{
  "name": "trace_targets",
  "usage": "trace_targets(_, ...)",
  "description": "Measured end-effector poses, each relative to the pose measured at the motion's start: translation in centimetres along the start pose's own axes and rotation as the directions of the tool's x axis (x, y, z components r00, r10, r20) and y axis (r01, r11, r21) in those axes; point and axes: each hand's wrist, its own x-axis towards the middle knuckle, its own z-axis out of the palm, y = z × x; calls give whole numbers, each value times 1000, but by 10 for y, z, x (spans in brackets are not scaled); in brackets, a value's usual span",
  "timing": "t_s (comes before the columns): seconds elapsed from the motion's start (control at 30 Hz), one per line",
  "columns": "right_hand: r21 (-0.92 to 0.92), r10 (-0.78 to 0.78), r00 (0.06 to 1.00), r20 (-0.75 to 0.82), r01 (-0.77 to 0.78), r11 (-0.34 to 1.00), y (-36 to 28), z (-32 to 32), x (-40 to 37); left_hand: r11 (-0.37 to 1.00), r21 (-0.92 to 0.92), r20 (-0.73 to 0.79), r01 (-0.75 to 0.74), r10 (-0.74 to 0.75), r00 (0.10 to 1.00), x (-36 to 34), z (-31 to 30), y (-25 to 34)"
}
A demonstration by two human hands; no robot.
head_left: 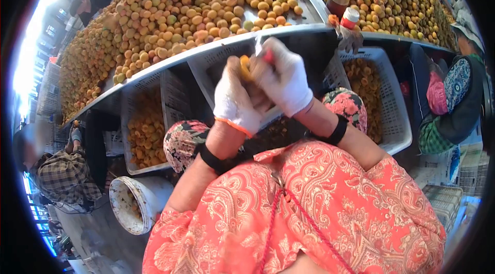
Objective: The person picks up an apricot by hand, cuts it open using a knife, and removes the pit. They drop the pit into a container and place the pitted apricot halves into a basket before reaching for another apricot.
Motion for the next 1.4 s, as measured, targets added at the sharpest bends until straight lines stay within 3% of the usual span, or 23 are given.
trace_targets(0.03,199,136,989,-59,-122,972,4,2,-3,1000,-1,97,5,-5,995,17,-19,4)
trace_targets(0.07,384,214,976,-51,-178,906,8,0,-4,997,-53,333,-59,74,940,19,-26,8)
trace_targets(0.1,364,180,978,-105,-130,922,9,-2,-1,992,-116,347,-51,89,934,24,-29,10)
trace_targets(0.17,313,224,971,-87,-187,931,-26,-6,2,975,-221,286,25,40,957,19,-20,9)
trace_targets(0.23,-197,15,999,52,-5,980,-22,2,4,955,-297,221,21,47,974,21,-20,3)
trace_targets(0.3,-207,51,990,130,-23,978,-27,-2,3,926,-378,157,4,60,986,21,-25,1)
trace_targets(0.33,7,115,990,86,-116,993,-26,-4,4,953,-301,296,46,47,954,17,-34,4)
trace_targets(0.4,391,296,955,30,-284,876,-38,-17,5,980,-175,538,93,16,843,13,-43,8)
trace_targets(0.43,525,274,962,22,-244,815,-38,-25,7,981,-172,538,93,15,843,9,-42,8)
trace_targets(0.5,230,186,983,11,-183,956,-41,-43,11,992,-123,561,24,50,826,-1,-37,7)
trace_targets(0.6,153,117,991,-64,-106,982,-55,-53,6,996,-79,603,-41,81,793,-7,-36,8)
trace_targets(0.63,152,115,991,-68,-103,983,-60,-54,3,996,-61,609,-61,85,789,-9,-36,8)
trace_targets(0.73,379,164,982,-92,-117,918,-75,-45,-2,998,-28,549,-52,59,834,-15,-30,7)
trace_targets(0.87,446,198,980,-17,-170,879,-73,-43,-3,999,-21,443,-48,53,895,-18,-26,6)
trace_targets(1.0,343,332,941,66,-334,878,-71,-46,-6,992,29,275,-125,112,955,-22,-19,4)
trace_targets(1.1,437,329,943,54,-318,841,-67,-48,-5,977,78,259,-200,174,950,-20,-19,4)
trace_targets(1.4,245,173,980,99,-192,950,-70,-51,-4,955,113,254,-273,238,938,-10,-22,1)
